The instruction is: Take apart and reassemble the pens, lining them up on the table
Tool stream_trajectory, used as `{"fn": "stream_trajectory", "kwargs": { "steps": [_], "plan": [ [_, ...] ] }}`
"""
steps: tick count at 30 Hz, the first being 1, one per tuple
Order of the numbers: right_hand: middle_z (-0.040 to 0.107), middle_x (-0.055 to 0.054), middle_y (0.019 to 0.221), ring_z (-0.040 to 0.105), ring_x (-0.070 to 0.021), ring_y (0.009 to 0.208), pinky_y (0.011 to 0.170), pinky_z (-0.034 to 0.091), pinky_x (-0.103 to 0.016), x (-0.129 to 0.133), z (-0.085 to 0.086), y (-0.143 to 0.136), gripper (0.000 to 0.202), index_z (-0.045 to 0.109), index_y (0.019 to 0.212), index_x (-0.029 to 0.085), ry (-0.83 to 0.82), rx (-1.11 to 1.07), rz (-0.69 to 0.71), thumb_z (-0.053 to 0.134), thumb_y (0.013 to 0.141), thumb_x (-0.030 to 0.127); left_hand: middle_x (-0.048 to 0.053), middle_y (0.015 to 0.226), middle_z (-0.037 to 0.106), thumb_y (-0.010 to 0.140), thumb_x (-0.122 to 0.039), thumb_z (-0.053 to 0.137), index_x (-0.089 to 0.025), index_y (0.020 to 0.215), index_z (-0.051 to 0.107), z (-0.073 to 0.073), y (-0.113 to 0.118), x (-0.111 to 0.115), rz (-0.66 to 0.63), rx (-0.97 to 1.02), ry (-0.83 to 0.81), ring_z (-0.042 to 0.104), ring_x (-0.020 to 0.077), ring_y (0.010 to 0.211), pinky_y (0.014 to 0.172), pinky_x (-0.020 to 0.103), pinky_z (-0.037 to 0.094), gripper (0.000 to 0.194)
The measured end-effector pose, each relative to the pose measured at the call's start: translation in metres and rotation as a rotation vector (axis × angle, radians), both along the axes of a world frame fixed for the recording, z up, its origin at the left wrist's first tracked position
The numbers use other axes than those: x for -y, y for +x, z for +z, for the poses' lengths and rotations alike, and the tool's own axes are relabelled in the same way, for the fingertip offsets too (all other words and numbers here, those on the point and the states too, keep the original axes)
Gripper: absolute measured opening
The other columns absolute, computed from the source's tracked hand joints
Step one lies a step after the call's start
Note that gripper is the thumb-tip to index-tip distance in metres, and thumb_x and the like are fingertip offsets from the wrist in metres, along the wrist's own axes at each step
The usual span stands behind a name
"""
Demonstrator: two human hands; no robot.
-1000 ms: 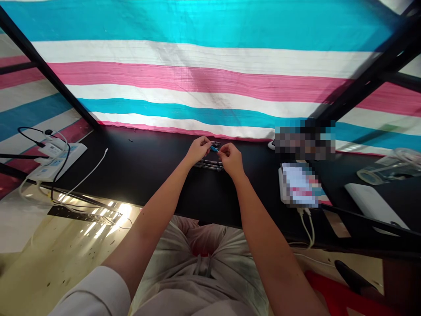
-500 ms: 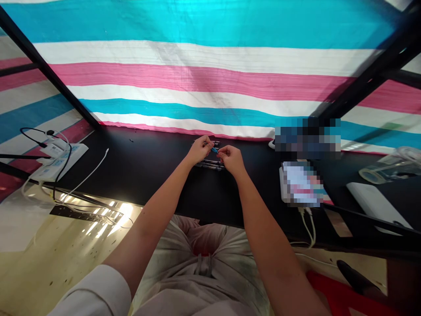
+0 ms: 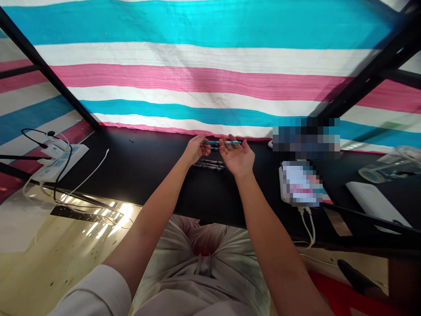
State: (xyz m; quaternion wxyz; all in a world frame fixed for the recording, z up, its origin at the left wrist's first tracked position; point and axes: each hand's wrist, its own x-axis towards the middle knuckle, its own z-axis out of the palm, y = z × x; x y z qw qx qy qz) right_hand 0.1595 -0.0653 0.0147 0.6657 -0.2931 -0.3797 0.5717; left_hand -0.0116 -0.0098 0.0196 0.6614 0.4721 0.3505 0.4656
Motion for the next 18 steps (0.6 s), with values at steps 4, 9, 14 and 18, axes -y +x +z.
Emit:
{"fn": "stream_trajectory", "kwargs": {
  "steps": [4,9,14,18],
  "plan": [
    [0.066,-0.016,0.116,0.06,-0.0321,0.117,0.084,0.055,-0.052,0.001,-0.004,-0.004,0.051,0.063,0.102,0.022,0.017,-0.002,0.005,0.04,0.088,0.066,0.008,0.07,0.067,0.082,-0.084,0.043,-0.018,0.081,0.055,0.007,-0.003,0.004,-0.064,0.059,-0.066,0.066,0.0175,0.059,0.055,0.029,0.051,0.068],
    [0.067,-0.014,0.107,0.062,-0.0293,0.098,0.082,0.052,-0.053,-0.003,-0.011,0.0,0.043,0.067,0.101,0.023,0.029,0.026,-0.044,0.043,0.088,0.057,0.014,0.07,0.069,0.076,-0.092,0.037,-0.016,0.079,0.06,0.01,-0.007,0.007,-0.127,0.047,-0.07,0.069,0.0214,0.063,0.059,0.031,0.054,0.079],
    [0.068,-0.01,0.095,0.058,-0.0213,0.078,0.076,0.052,-0.044,-0.002,-0.009,0.001,0.031,0.068,0.102,0.024,-0.06,-0.205,0.012,0.043,0.09,0.038,0.013,0.071,0.071,0.076,-0.093,0.032,-0.015,0.077,0.062,0.01,-0.01,0.005,-0.187,0.067,-0.142,0.069,0.0201,0.062,0.058,0.029,0.054,0.083],
    [0.068,-0.007,0.092,0.056,-0.0192,0.074,0.072,0.052,-0.039,0.003,-0.002,-0.002,0.033,0.068,0.103,0.026,-0.154,-0.411,0.075,0.038,0.093,0.036,0.013,0.071,0.071,0.079,-0.091,0.028,-0.014,0.076,0.062,0.008,-0.012,0.003,-0.217,0.114,-0.176,0.069,0.0193,0.061,0.058,0.028,0.054,0.084]
  ]
}}
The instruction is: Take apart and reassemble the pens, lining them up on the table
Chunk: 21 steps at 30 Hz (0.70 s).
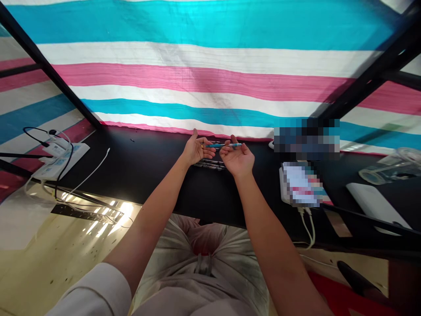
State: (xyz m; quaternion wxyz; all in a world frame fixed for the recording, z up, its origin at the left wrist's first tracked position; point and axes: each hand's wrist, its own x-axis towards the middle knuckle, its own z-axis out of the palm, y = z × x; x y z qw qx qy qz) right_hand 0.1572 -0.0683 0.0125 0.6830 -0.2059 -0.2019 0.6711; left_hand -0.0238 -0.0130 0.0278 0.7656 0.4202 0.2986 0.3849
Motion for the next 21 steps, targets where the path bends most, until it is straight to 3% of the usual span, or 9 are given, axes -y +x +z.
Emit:
{"fn": "stream_trajectory", "kwargs": {
  "steps": [5,10,21],
  "plan": [
    [0.069,-0.009,0.094,0.057,-0.0202,0.075,0.069,0.052,-0.039,0.0004,0.0008,-0.0009,0.039,0.068,0.102,0.024,-0.04,0.02,-0.028,0.033,0.094,0.04,0.013,0.072,0.071,0.079,-0.091,0.027,-0.014,0.078,0.062,-0.0031,-0.0007,-0.0017,-0.022,-0.005,0.018,0.07,0.0207,0.063,0.059,0.029,0.055,0.084],
    [0.067,-0.008,0.09,0.053,-0.0186,0.07,0.068,0.05,-0.039,-0.0018,-0.0014,-0.0003,0.033,0.068,0.1,0.025,-0.022,0.097,-0.045,0.038,0.091,0.036,0.013,0.073,0.071,0.077,-0.093,0.027,-0.015,0.078,0.061,-0.0046,-0.0008,-0.0022,-0.028,-0.029,0.034,0.07,0.0211,0.064,0.059,0.03,0.055,0.085],
    [0.064,-0.006,0.083,0.05,-0.0165,0.064,0.062,0.048,-0.034,-0.0011,0.0001,-0.0002,0.037,0.067,0.1,0.024,-0.035,-0.085,-0.004,0.032,0.093,0.03,0.013,0.073,0.071,0.075,-0.094,0.028,-0.016,0.078,0.061,-0.0038,0.0003,-0.0015,-0.025,-0.054,0.052,0.069,0.0207,0.063,0.06,0.031,0.054,0.085]
  ]
}}
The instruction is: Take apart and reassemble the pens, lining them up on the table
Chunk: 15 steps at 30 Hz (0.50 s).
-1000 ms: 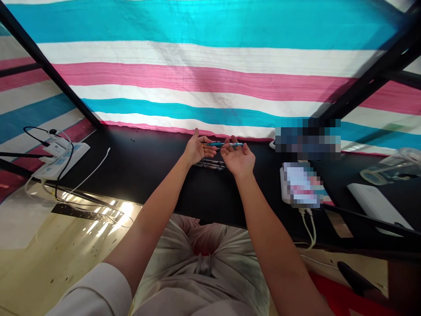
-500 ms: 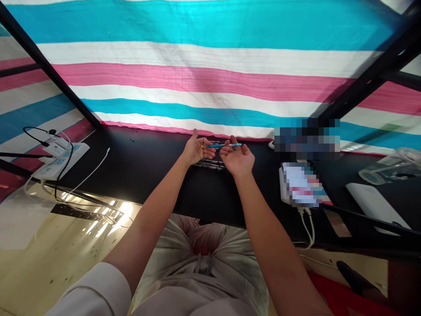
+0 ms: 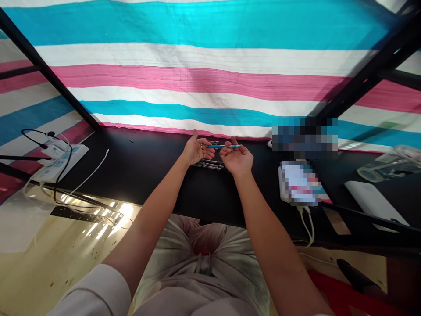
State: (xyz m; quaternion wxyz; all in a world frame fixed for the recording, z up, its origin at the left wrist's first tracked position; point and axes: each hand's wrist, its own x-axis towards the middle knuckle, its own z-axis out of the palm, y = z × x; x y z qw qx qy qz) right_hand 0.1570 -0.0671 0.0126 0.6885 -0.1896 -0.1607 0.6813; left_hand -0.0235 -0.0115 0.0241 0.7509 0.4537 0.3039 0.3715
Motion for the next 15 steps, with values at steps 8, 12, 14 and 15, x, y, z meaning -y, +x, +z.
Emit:
{"fn": "stream_trajectory", "kwargs": {
  "steps": [8,12,14,15],
  "plan": [
    [0.065,-0.007,0.084,0.05,-0.0178,0.065,0.06,0.047,-0.035,0.0027,0.0048,-0.0014,0.038,0.066,0.101,0.024,-0.027,-0.074,0.003,0.031,0.094,0.037,0.012,0.073,0.071,0.077,-0.093,0.029,-0.016,0.079,0.06,0.0009,0.0007,0.0008,-0.014,0.012,-0.005,0.069,0.0201,0.063,0.06,0.03,0.054,0.083],
    [0.066,-0.008,0.085,0.05,-0.0183,0.066,0.06,0.047,-0.035,0.0042,0.0065,-0.0017,0.041,0.065,0.102,0.025,-0.049,-0.091,0.012,0.027,0.095,0.04,0.013,0.073,0.071,0.077,-0.092,0.03,-0.015,0.078,0.061,0.0014,0.0003,0.0012,-0.026,0.038,-0.003,0.069,0.0197,0.062,0.06,0.029,0.055,0.083],
    [0.066,-0.007,0.086,0.05,-0.0186,0.067,0.06,0.046,-0.035,0.0043,0.0066,-0.0017,0.041,0.065,0.102,0.025,-0.042,-0.085,0.013,0.027,0.095,0.04,0.013,0.073,0.071,0.078,-0.091,0.03,-0.014,0.079,0.061,0.0016,0.0001,0.0013,-0.026,0.044,-0.007,0.069,0.0197,0.063,0.061,0.029,0.055,0.083],
    [0.066,-0.007,0.086,0.05,-0.0187,0.067,0.06,0.047,-0.036,0.0043,0.0065,-0.0016,0.04,0.065,0.103,0.025,-0.039,-0.08,0.013,0.028,0.095,0.04,0.013,0.073,0.071,0.079,-0.091,0.03,-0.014,0.079,0.061,0.0017,0.0,0.0013,-0.025,0.043,-0.012,0.069,0.0197,0.063,0.061,0.029,0.055,0.083]
  ]
}}
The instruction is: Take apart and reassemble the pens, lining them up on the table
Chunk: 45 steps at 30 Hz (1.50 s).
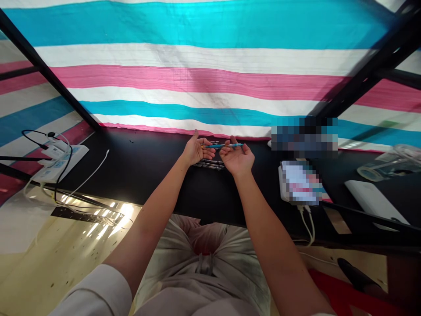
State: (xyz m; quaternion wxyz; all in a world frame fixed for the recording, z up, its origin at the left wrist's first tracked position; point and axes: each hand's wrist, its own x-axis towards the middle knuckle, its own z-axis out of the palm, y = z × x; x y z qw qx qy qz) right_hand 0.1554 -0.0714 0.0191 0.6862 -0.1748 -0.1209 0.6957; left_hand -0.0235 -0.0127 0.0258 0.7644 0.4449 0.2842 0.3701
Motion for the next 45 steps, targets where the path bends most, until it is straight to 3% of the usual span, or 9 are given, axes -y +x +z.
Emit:
{"fn": "stream_trajectory", "kwargs": {
  "steps": [11,15,18,21,23,28,33,37,45],
  "plan": [
    [0.064,-0.006,0.08,0.051,-0.0164,0.062,0.06,0.048,-0.033,-0.003,-0.004,0.0,0.034,0.065,0.096,0.023,0.02,0.062,-0.023,0.032,0.092,0.031,0.012,0.071,0.07,0.079,-0.09,0.034,-0.016,0.077,0.059,0.004,0.0,0.003,0.04,-0.06,0.025,0.069,0.0202,0.06,0.057,0.029,0.053,0.078],
    [0.069,-0.008,0.09,0.059,-0.0179,0.068,0.064,0.053,-0.036,-0.004,-0.005,-0.001,0.036,0.065,0.094,0.022,0.025,0.221,-0.067,0.036,0.094,0.043,0.01,0.07,0.07,0.082,-0.085,0.04,-0.016,0.08,0.057,0.005,-0.001,0.002,0.057,-0.103,0.057,0.069,0.0187,0.059,0.055,0.027,0.051,0.071],
    [0.072,-0.01,0.098,0.064,-0.0182,0.073,0.066,0.057,-0.035,-0.007,-0.005,-0.002,0.032,0.064,0.094,0.021,-0.011,0.355,-0.08,0.047,0.092,0.048,0.006,0.07,0.069,0.083,-0.071,0.059,-0.016,0.084,0.055,0.001,-0.003,-0.001,0.091,-0.134,0.116,0.067,0.0162,0.057,0.053,0.025,0.05,0.055],
    [0.073,-0.007,0.091,0.066,-0.0142,0.071,0.066,0.058,-0.028,-0.012,-0.009,-0.004,0.01,0.063,0.091,0.019,-0.081,0.471,-0.16,0.06,0.085,0.027,0.003,0.068,0.068,0.078,-0.051,0.076,-0.017,0.082,0.051,-0.003,-0.006,-0.004,0.129,-0.175,0.225,0.067,0.0145,0.056,0.054,0.024,0.049,0.043],
    [0.071,-0.003,0.082,0.067,-0.0131,0.068,0.065,0.058,-0.026,-0.016,-0.014,-0.006,0.009,0.061,0.089,0.019,-0.12,0.555,-0.254,0.065,0.08,0.017,0.003,0.067,0.067,0.077,-0.043,0.079,-0.017,0.082,0.05,-0.005,-0.008,-0.005,0.15,-0.207,0.277,0.067,0.0146,0.057,0.055,0.024,0.05,0.039],
    [0.062,0.002,0.063,0.065,-0.0143,0.055,0.055,0.055,-0.026,-0.021,-0.028,-0.005,0.017,0.059,0.083,0.019,-0.125,0.835,-0.429,0.074,0.079,0.027,0.004,0.072,0.069,0.076,-0.028,0.078,-0.014,0.09,0.056,-0.009,-0.01,-0.008,0.185,-0.252,0.339,0.069,0.0157,0.062,0.061,0.028,0.054,0.029],
    [0.066,-0.002,0.066,0.063,-0.0143,0.056,0.051,0.049,-0.025,-0.023,-0.035,-0.002,0.02,0.065,0.08,0.016,-0.124,0.993,-0.42,0.074,0.078,0.034,0.003,0.069,0.068,0.08,-0.021,0.073,-0.012,0.092,0.065,-0.015,-0.01,-0.015,0.327,-0.364,0.45,0.066,0.0139,0.061,0.062,0.028,0.054,0.016],
    [0.065,-0.001,0.066,0.063,-0.0145,0.059,0.053,0.05,-0.026,-0.025,-0.037,-0.002,0.013,0.068,0.083,0.016,-0.145,1.021,-0.4,0.069,0.079,0.029,0.003,0.067,0.068,0.08,-0.015,0.071,-0.011,0.095,0.069,-0.021,-0.01,-0.022,0.421,-0.369,0.477,0.066,0.0146,0.061,0.065,0.03,0.055,0.016],
    [0.065,-0.001,0.067,0.062,-0.0139,0.057,0.053,0.049,-0.025,-0.023,-0.039,-0.003,0.012,0.065,0.081,0.016,-0.131,1.071,-0.379,0.069,0.077,0.026,0.002,0.068,0.069,0.076,-0.015,0.077,-0.014,0.091,0.057,-0.025,-0.004,-0.024,0.569,-0.302,0.404,0.07,0.0163,0.062,0.063,0.028,0.057,0.025]
  ]
}}
